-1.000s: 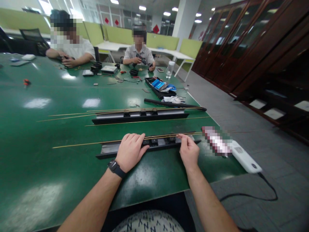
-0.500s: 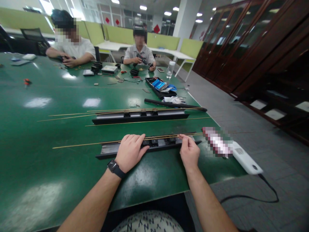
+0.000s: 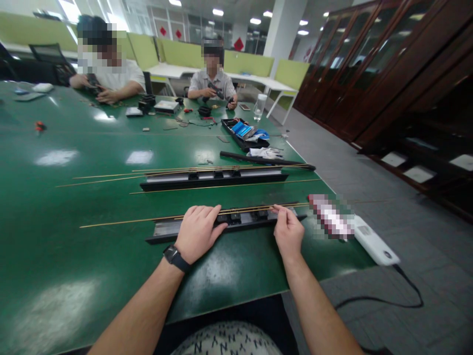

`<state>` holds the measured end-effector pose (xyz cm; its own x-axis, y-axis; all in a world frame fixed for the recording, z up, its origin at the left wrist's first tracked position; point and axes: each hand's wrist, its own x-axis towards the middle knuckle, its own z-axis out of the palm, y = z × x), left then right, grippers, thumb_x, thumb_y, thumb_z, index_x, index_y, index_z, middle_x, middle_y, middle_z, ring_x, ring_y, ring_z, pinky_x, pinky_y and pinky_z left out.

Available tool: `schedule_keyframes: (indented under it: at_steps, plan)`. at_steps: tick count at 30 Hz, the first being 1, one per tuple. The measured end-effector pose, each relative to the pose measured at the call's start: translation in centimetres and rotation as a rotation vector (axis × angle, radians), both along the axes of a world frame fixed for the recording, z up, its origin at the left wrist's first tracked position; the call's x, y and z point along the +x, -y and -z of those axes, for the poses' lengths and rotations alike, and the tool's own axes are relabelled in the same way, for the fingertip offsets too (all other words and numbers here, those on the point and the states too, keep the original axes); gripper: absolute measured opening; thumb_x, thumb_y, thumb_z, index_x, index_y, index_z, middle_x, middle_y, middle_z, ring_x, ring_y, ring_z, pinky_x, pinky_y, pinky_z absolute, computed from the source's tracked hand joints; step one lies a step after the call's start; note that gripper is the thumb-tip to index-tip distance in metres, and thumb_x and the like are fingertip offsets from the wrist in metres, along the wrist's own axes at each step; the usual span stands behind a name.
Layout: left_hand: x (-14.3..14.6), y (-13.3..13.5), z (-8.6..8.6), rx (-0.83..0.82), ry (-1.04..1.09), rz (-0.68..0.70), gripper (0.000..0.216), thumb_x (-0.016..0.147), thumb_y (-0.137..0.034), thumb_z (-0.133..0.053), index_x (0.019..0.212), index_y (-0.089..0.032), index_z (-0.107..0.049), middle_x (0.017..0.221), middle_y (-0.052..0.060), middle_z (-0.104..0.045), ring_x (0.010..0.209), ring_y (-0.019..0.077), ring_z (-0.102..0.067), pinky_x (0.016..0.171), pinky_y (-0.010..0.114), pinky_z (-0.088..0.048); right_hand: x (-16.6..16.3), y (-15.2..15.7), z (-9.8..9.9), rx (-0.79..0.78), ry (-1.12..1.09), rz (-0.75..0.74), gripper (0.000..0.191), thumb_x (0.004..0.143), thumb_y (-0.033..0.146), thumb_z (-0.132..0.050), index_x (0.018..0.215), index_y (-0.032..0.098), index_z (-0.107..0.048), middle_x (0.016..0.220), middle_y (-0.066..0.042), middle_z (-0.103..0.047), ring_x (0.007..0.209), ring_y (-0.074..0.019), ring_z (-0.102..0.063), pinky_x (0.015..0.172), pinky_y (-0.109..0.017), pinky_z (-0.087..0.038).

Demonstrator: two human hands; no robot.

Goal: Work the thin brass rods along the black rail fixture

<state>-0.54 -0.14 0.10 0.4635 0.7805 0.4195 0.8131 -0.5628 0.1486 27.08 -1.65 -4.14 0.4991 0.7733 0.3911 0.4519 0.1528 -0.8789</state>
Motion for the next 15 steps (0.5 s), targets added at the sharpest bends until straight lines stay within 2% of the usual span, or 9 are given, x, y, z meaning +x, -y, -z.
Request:
schedule_keyframes:
  at_steps: [3, 10, 15]
  plan:
    - [-0.02, 0.0, 0.04, 0.0, -0.002, -0.002, 0.045, 0.099, -0.045, -0.062, 0.132, -0.014, -0.065, 0.112, 0.013, -0.075, 0.105, 0.0304, -0.067, 0.094, 0.047, -0.047, 0.06, -0.02, 0.07, -0.008, 0.037, 0.015, 0.039, 0.104, 0.047, -0.05, 0.112, 0.02, -0.077, 0.106, -0.009, -0.081, 0.1, -0.025, -0.078, 0.098, -0.041, -0.059]
    - [-0.05, -0.02, 0.06, -0.006, -0.016, -0.008, 0.045, 0.1, -0.047, -0.059, 0.133, -0.016, -0.064, 0.113, 0.013, -0.075, 0.105, 0.03, -0.067, 0.096, 0.047, -0.047, -0.48, 0.32, -0.13, -0.002, 0.13, -0.079, 0.035, 0.103, 0.044, -0.053, 0.112, 0.022, -0.079, 0.107, -0.007, -0.081, 0.103, -0.0241, -0.077, 0.097, -0.038, -0.059]
    - [-0.08, -0.04, 0.05, -0.016, 0.001, 0.002, 0.045, 0.1, -0.046, -0.06, 0.133, -0.016, -0.064, 0.114, 0.013, -0.075, 0.106, 0.0298, -0.067, 0.095, 0.047, -0.047, -0.31, 0.14, 0.0, 0.031, 0.073, -0.038, 0.038, 0.104, 0.046, -0.051, 0.114, 0.019, -0.076, 0.106, -0.009, -0.081, 0.102, -0.024, -0.078, 0.097, -0.039, -0.059]
